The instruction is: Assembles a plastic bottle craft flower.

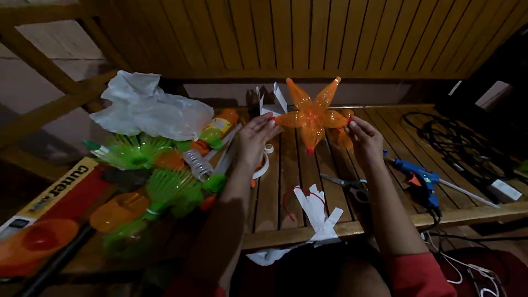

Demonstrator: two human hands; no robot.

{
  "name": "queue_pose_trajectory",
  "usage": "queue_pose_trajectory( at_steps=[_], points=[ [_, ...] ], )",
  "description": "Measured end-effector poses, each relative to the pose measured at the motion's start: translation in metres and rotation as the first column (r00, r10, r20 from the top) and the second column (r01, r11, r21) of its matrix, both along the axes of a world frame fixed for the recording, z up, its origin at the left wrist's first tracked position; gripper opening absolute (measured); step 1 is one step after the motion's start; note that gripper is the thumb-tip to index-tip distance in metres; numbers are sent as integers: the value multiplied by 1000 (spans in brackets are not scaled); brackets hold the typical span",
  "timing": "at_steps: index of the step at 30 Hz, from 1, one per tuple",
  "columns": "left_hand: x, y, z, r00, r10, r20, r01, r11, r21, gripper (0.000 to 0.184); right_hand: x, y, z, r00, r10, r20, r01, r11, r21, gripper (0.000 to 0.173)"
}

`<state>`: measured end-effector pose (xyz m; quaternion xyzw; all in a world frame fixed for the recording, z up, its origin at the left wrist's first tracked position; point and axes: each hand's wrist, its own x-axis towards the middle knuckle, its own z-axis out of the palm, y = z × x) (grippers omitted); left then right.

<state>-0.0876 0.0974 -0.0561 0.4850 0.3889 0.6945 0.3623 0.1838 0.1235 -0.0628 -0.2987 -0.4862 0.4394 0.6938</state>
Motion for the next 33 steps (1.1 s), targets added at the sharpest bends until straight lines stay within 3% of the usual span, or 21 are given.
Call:
queue_pose_trajectory(
  at_steps=[8, 14, 22, 28, 33],
  points=[
    [-1, 2, -2, 997, 47, 67, -43, 997, -70, 28, -3, -1, 0, 995, 77, -58, -78, 997, -18, 29],
    [0, 0, -2, 995, 46, 92, -40, 997, -64, 25, -6, -4, 1, 1000, 24, -10, -24, 1000, -12, 11],
    [3, -2, -2, 993, 56, 107, -45, 994, -96, 26, -5, -8, 8, 995, 38, -95, -62, 963, -263, 22],
    [1, -2, -4, 994, 60, 93, -51, 994, -99, 27, -8, -9, 13, 972, 52, -227, -126, 937, -326, 21],
    [-1, 1, -5, 993, 77, 91, -69, 993, -91, 28, -3, -5, 1, 996, 40, 75, -29, 990, -139, 23]
  ],
)
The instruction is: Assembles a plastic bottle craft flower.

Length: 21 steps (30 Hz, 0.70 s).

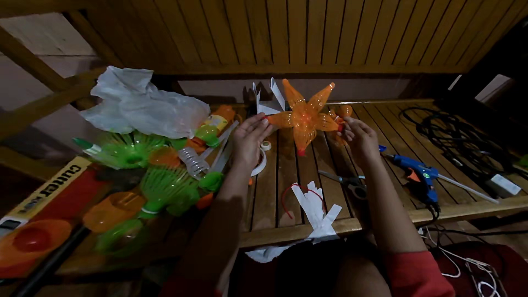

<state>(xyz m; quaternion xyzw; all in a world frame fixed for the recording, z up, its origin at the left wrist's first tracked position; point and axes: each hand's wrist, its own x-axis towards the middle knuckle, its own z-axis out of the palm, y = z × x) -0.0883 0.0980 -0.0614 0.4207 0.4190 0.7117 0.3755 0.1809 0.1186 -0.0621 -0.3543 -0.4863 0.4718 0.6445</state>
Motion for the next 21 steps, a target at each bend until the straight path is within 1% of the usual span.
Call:
queue_pose_trajectory(
  at_steps=[2, 5, 8, 9, 12, 13, 14, 15, 17, 19, 20, 21],
  points=[
    [-1, 0, 0, 1000, 12, -9, -12, 1000, 0, 28, 1, 1, -4, 995, -12, 101, 5, 997, 75, 17],
    [-3, 0, 0, 1000, 19, -25, -19, 1000, -4, 29, 3, 4, -9, 970, -55, 238, 21, 990, 142, 11],
    [-2, -1, 1, 999, 26, -25, -26, 1000, 2, 28, 7, 6, -11, 881, -145, 451, 66, 981, 185, 16],
    [-1, -1, 1, 999, 26, -24, -26, 1000, 3, 27, 7, 7, -12, 852, -161, 499, 73, 979, 192, 18],
    [1, -2, 1, 999, 21, -28, -21, 1000, -3, 27, 7, 5, -11, 797, -200, 570, 93, 973, 211, 21],
    [1, -2, 1, 999, 21, -30, -21, 1000, -5, 27, 6, 4, -10, 797, -192, 573, 90, 975, 202, 22],
    [1, -2, 1, 999, 23, -28, -23, 1000, -5, 27, 5, 3, -9, 822, -161, 546, 79, 982, 171, 23],
    [0, -1, 0, 999, 24, -30, -24, 1000, -6, 27, 3, 2, -8, 874, -110, 474, 61, 991, 118, 23],
    [0, -2, 1, 999, 26, -36, -27, 999, -19, 27, 0, 2, -6, 973, -8, 229, 8, 1000, -2, 21],
    [1, -1, 2, 999, 31, -33, -32, 999, -28, 27, 1, 1, -1, 999, 47, 20, -44, 993, -105, 25],
    [-1, -1, 1, 999, 31, -28, -32, 999, -30, 28, 3, 0, 1, 996, 57, -68, -66, 988, -142, 28],
    [-2, 0, 0, 999, 32, -22, -32, 999, -30, 29, 4, -1, 4, 990, 37, -140, -61, 982, -176, 27]
  ],
)
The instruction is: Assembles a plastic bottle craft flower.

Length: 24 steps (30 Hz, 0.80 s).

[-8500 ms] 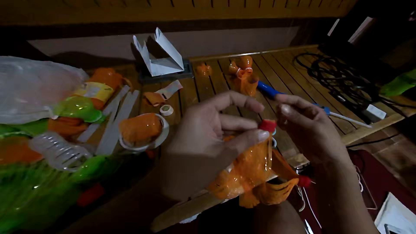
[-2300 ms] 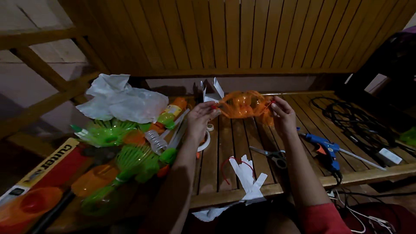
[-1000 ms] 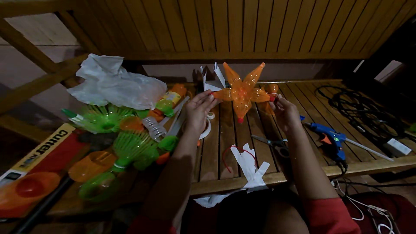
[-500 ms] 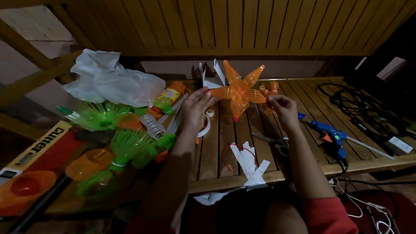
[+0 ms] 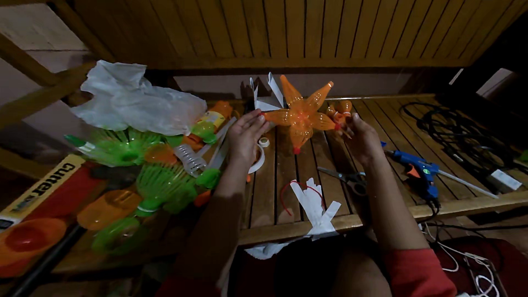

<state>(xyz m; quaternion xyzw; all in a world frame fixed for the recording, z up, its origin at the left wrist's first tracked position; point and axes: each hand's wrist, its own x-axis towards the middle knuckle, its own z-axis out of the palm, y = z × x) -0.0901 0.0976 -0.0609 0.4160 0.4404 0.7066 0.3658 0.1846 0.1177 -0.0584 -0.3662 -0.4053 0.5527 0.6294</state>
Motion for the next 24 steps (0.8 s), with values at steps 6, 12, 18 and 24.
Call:
queue_pose_trajectory(
  at_steps=[6, 12, 18, 24],
  points=[
    [-1, 0, 1, 999, 12, 37, -12, 1000, 0, 28, 7, 5, 0, 960, -82, -267, 46, 989, -137, 27],
    [-3, 0, 1, 999, 11, 39, -11, 1000, -3, 28, 8, 7, -4, 963, -119, -242, 90, 988, -128, 26],
    [0, -3, 6, 995, 13, 101, -13, 1000, 0, 29, 4, 4, -7, 997, -34, 70, 38, 998, -52, 27],
    [7, -10, 11, 984, -23, 177, 25, 1000, -8, 32, -17, -16, -2, 813, 345, 469, -355, 932, -70, 46]
  ],
)
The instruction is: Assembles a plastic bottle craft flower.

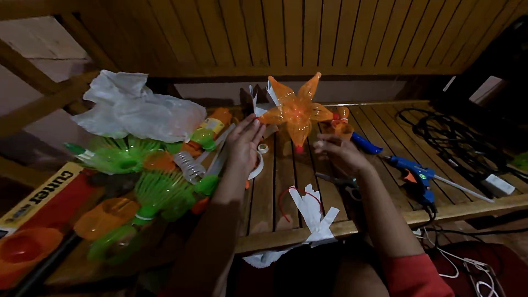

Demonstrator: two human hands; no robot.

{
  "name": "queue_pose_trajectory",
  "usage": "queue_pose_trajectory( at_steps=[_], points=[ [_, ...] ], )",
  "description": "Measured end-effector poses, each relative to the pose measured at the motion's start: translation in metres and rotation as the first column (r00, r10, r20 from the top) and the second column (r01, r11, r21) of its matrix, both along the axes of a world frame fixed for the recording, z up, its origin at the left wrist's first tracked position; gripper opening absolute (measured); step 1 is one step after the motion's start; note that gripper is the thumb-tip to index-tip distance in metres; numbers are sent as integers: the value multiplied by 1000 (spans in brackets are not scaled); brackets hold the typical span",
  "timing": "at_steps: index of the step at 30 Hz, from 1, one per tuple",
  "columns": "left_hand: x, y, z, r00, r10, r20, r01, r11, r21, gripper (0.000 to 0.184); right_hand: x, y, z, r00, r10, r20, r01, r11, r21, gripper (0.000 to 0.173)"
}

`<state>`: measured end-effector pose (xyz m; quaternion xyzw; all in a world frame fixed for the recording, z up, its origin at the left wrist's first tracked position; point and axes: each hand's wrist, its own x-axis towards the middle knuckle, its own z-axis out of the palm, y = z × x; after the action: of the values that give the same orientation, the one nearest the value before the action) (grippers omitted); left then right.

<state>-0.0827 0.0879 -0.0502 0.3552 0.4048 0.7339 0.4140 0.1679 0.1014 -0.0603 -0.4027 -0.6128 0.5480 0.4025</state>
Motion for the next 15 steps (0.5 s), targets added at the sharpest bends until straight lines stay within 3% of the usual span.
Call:
queue_pose_trajectory(
  at_steps=[3, 6, 9, 13, 15],
  points=[
    [7, -1, -1, 999, -19, 35, 18, 1000, 16, 30, -15, -6, -1, 992, 92, 91, -98, 992, 74, 38],
    [13, -5, 0, 999, -40, 29, 39, 999, 28, 24, -22, -6, -5, 997, 69, 43, -75, 985, 156, 19],
    [17, -7, 2, 996, -65, 60, 62, 997, 53, 27, -21, -5, -8, 999, 37, 17, -40, 970, 239, 14],
    [15, -8, -4, 969, -224, 101, 212, 970, 117, 41, -25, -6, -11, 1000, 0, -6, 2, 939, 343, 12],
    [16, -5, -14, 937, -348, -9, 347, 933, 89, 44, -28, -6, -11, 1000, -7, -30, 18, 929, 371, 10]
  ],
)
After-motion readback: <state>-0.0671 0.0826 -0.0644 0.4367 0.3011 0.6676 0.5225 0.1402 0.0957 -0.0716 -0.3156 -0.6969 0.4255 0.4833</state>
